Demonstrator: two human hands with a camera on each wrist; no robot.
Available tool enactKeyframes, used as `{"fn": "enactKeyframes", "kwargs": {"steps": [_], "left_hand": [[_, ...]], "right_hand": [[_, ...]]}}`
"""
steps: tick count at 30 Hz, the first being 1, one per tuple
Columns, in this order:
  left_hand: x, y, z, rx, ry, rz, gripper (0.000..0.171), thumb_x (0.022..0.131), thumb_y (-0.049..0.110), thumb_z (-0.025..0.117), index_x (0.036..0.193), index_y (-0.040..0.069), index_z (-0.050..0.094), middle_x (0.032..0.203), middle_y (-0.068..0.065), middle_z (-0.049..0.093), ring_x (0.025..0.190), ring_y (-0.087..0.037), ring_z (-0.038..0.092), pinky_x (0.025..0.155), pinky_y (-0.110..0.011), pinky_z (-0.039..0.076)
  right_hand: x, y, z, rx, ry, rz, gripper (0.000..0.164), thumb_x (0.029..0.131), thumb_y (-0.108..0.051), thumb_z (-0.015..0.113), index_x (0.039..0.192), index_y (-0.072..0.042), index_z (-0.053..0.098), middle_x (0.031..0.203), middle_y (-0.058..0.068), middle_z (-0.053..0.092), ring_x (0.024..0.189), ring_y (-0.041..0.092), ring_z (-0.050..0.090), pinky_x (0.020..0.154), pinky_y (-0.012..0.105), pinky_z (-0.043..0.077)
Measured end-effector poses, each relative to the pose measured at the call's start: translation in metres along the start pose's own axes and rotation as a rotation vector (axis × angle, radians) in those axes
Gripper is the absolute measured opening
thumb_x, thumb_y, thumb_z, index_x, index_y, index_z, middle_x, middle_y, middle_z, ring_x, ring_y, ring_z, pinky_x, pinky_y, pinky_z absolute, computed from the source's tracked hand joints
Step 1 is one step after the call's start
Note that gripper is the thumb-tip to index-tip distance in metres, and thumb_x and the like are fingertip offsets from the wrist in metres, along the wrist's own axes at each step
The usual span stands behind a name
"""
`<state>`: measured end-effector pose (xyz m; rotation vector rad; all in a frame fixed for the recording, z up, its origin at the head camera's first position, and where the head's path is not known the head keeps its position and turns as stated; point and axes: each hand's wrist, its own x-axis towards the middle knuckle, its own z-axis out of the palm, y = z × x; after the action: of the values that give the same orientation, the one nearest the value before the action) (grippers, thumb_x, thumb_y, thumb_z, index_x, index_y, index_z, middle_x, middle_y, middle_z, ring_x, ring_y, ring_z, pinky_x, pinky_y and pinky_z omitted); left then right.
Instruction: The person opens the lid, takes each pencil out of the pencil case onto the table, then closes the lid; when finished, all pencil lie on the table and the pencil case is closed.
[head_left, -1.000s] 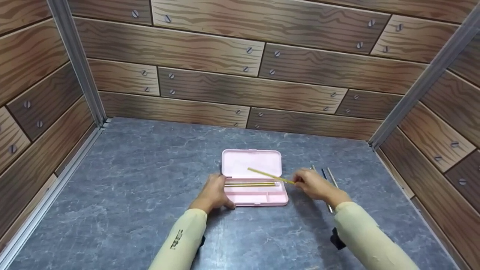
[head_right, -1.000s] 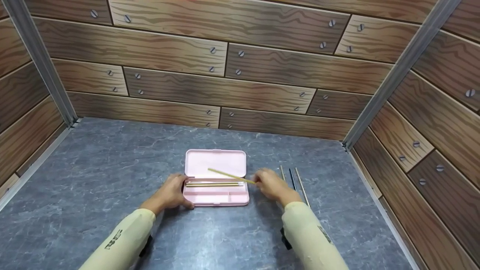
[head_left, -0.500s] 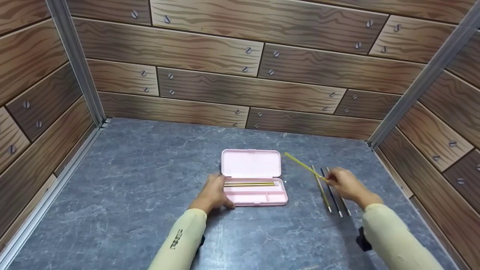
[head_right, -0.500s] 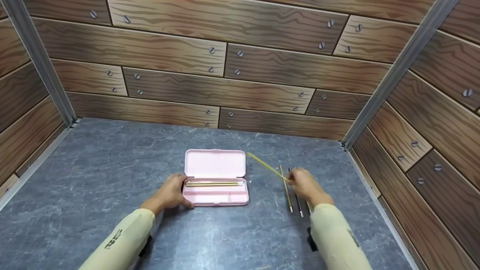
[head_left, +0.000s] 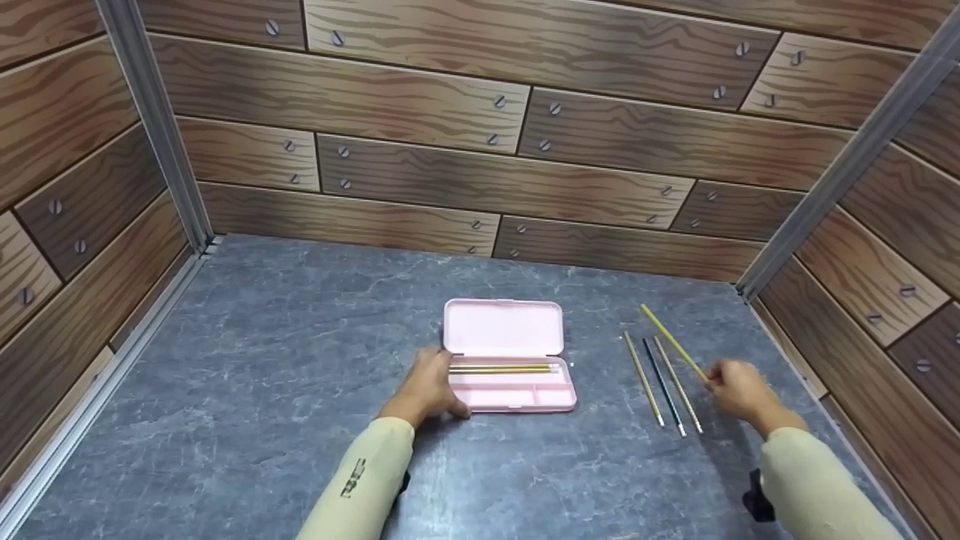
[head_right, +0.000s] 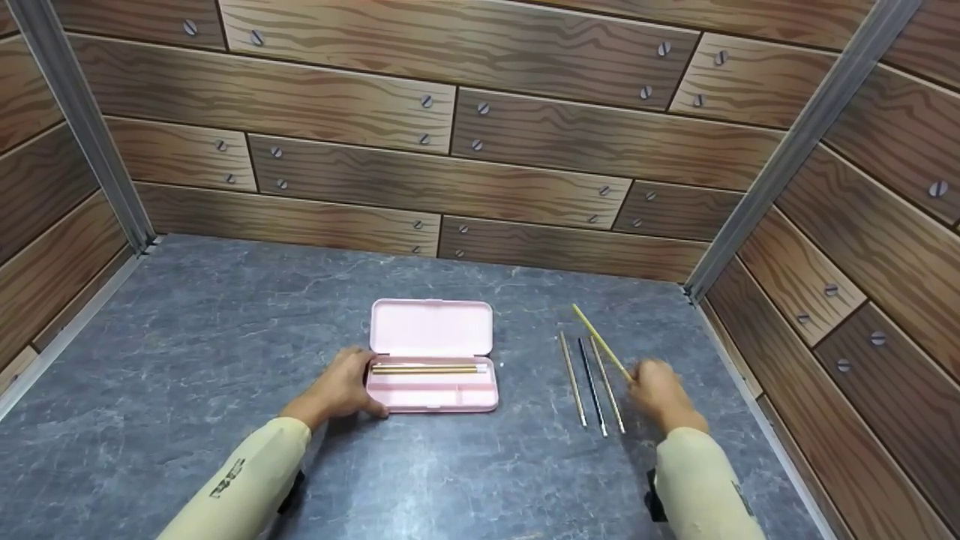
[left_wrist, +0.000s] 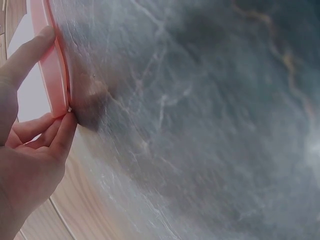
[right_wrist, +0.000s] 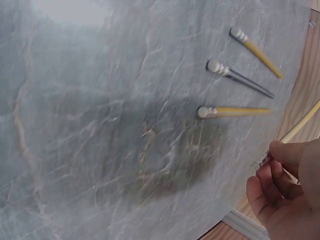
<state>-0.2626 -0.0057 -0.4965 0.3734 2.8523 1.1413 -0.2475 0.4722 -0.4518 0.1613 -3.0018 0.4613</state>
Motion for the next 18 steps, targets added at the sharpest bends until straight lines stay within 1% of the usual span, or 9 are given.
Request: {"fn": "enactKeyframes", "kwargs": {"steps": [5, 11, 14, 18], "left_hand": [[-0.0001, -0.0010, 0.0004, 0.000, -0.001, -0.011, 0.084, 0.052, 0.015, 0.100, 0.124, -0.006, 0.062, 0.124, -0.022, 0.059, 0.121, -0.036, 0.051, 0.109, -0.047, 0.046], [0.0002, -0.0027, 0.0015, 0.016, 0.006, 0.008, 0.085, 0.051, 0.016, 0.100, 0.123, -0.008, 0.062, 0.124, -0.023, 0.059, 0.123, -0.038, 0.051, 0.111, -0.047, 0.045], [0.0006, -0.0024, 0.0015, 0.024, 0.004, 0.005, 0.084, 0.051, 0.017, 0.101, 0.121, -0.008, 0.063, 0.124, -0.023, 0.060, 0.124, -0.038, 0.051, 0.111, -0.046, 0.045], [0.0006, -0.0018, 0.0012, 0.024, -0.001, -0.004, 0.084, 0.051, 0.017, 0.100, 0.123, -0.007, 0.063, 0.125, -0.023, 0.059, 0.124, -0.037, 0.051, 0.110, -0.047, 0.045]], "right_hand": [[-0.0036, 0.0054, -0.0018, -0.025, -0.019, 0.046, 0.011, 0.084, -0.001, 0.061, 0.084, 0.008, 0.066, 0.074, 0.014, 0.066, 0.069, 0.021, 0.057, 0.062, 0.038, 0.049], [-0.0078, 0.0073, -0.0022, -0.052, -0.097, 0.103, 0.013, 0.084, -0.005, 0.059, 0.079, 0.004, 0.066, 0.071, 0.008, 0.061, 0.064, 0.021, 0.051, 0.057, 0.037, 0.045], [-0.0094, 0.0079, -0.0009, -0.057, -0.125, 0.115, 0.011, 0.081, -0.004, 0.057, 0.075, 0.002, 0.065, 0.069, 0.007, 0.059, 0.064, 0.021, 0.051, 0.056, 0.036, 0.044], [-0.0098, 0.0078, 0.0026, -0.051, -0.128, 0.125, 0.010, 0.074, -0.001, 0.055, 0.067, -0.002, 0.062, 0.065, 0.004, 0.057, 0.062, 0.020, 0.049, 0.054, 0.034, 0.043]]}}
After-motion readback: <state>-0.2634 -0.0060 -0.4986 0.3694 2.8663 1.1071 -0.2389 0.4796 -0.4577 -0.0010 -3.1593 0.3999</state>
